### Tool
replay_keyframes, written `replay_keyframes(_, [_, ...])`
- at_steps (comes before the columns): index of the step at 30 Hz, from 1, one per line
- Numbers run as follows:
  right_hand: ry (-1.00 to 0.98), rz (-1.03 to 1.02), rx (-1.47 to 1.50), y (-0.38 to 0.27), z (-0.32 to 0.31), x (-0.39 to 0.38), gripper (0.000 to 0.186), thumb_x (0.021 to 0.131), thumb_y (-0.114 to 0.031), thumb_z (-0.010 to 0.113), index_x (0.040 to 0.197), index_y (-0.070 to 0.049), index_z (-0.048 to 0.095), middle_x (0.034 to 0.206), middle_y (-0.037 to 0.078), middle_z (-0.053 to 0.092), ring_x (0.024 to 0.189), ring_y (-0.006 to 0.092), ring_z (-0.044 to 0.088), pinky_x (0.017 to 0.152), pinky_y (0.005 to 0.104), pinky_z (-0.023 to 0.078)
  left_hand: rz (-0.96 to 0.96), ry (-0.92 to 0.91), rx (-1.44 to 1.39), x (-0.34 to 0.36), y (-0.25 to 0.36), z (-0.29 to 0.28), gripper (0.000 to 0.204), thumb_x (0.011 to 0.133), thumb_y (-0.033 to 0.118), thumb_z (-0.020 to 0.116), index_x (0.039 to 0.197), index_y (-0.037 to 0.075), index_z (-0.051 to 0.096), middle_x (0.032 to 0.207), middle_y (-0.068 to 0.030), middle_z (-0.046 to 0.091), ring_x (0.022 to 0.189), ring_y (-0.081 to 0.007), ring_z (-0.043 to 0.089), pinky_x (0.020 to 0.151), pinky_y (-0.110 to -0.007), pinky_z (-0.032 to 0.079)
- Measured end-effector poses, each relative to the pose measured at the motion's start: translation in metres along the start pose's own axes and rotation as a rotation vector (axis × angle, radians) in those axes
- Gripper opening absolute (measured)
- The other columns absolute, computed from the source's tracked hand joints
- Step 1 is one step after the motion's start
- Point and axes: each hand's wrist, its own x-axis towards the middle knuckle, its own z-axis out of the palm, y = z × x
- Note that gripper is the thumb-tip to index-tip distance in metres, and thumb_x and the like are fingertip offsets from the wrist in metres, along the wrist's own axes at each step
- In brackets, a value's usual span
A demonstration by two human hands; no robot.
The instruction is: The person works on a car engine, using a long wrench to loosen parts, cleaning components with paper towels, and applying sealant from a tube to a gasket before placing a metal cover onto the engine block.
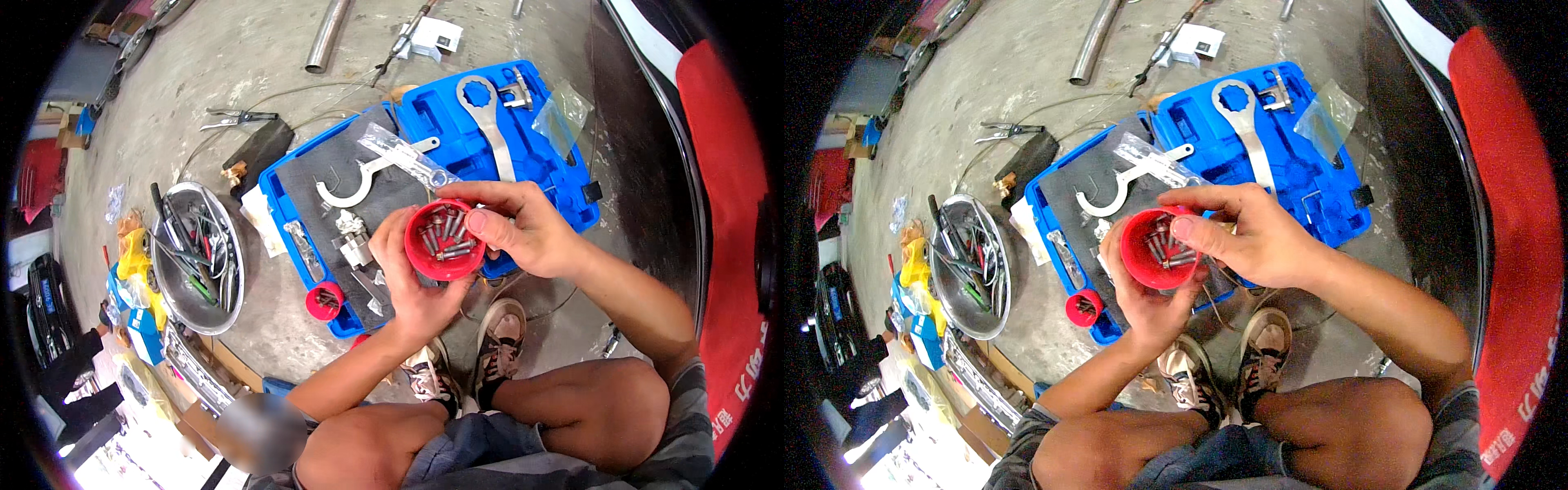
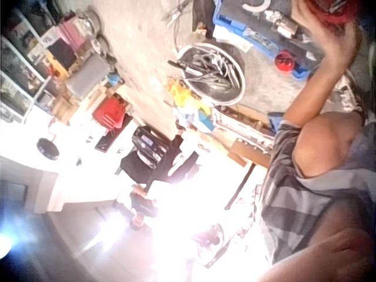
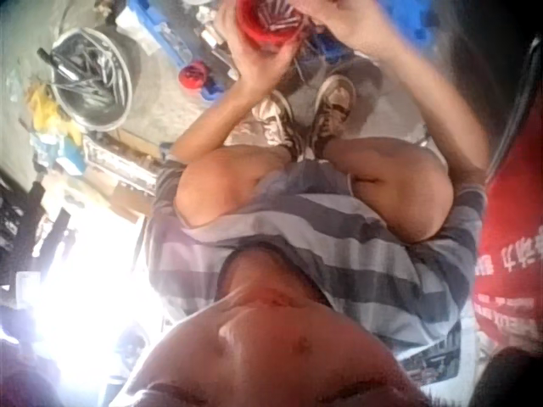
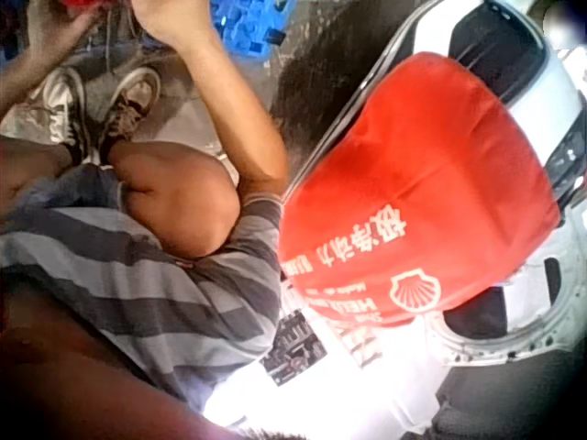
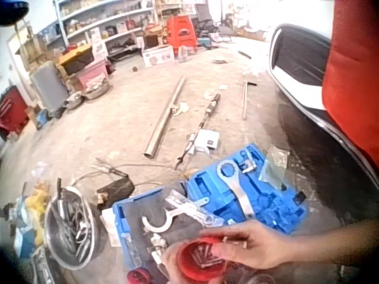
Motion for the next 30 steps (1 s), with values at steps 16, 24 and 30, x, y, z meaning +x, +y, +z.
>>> replay_keyframes(16, [0.113, -0.208, 0.008, 0.011, 0.001, -0.042, 0.051, 0.09, -0.036, 0.062, 0.125, 0.001, 0.053, 0.106, 0.005, 0.062, 0.074, 0.005, 0.056, 0.06, 0.0199, 0.046, 0.137, 0.054, -0.036, -0.005, 0.022, 0.008, 0.082, 0.053, 0.021, 0.089, 0.12, -0.001, 0.047, 0.115, -0.0149, 0.051, 0.107, -0.0302, 0.049, 0.09, -0.04, 0.042])
replay_keyframes(24, [0.051, -0.028, 0.13, 0.004, 0.002, -0.049, 0.058, 0.091, -0.044, 0.057, 0.128, -0.001, 0.048, 0.099, 0.005, 0.063, 0.063, 0.0049, 0.052, 0.049, 0.02, 0.043, 0.172, 0.031, -0.048, -0.005, 0.019, 0.004, 0.081, 0.053, 0.022, 0.088, 0.118, -0.002, 0.048, 0.114, -0.015, 0.052, 0.107, -0.0302, 0.049, 0.089, -0.041, 0.041])
replay_keyframes(30, [0.017, 0.214, 0.365, 0.014, 0.006, -0.049, 0.072, 0.094, -0.062, 0.026, 0.128, -0.002, 0.046, 0.094, 0.006, 0.062, 0.058, 0.0096, 0.055, 0.045, 0.0226, 0.046, 0.134, 0.031, -0.093, -0.004, 0.022, 0.008, 0.082, 0.052, 0.024, 0.089, 0.118, -0.002, 0.048, 0.113, -0.0162, 0.053, 0.104, -0.0306, 0.05, 0.088, -0.041, 0.041])
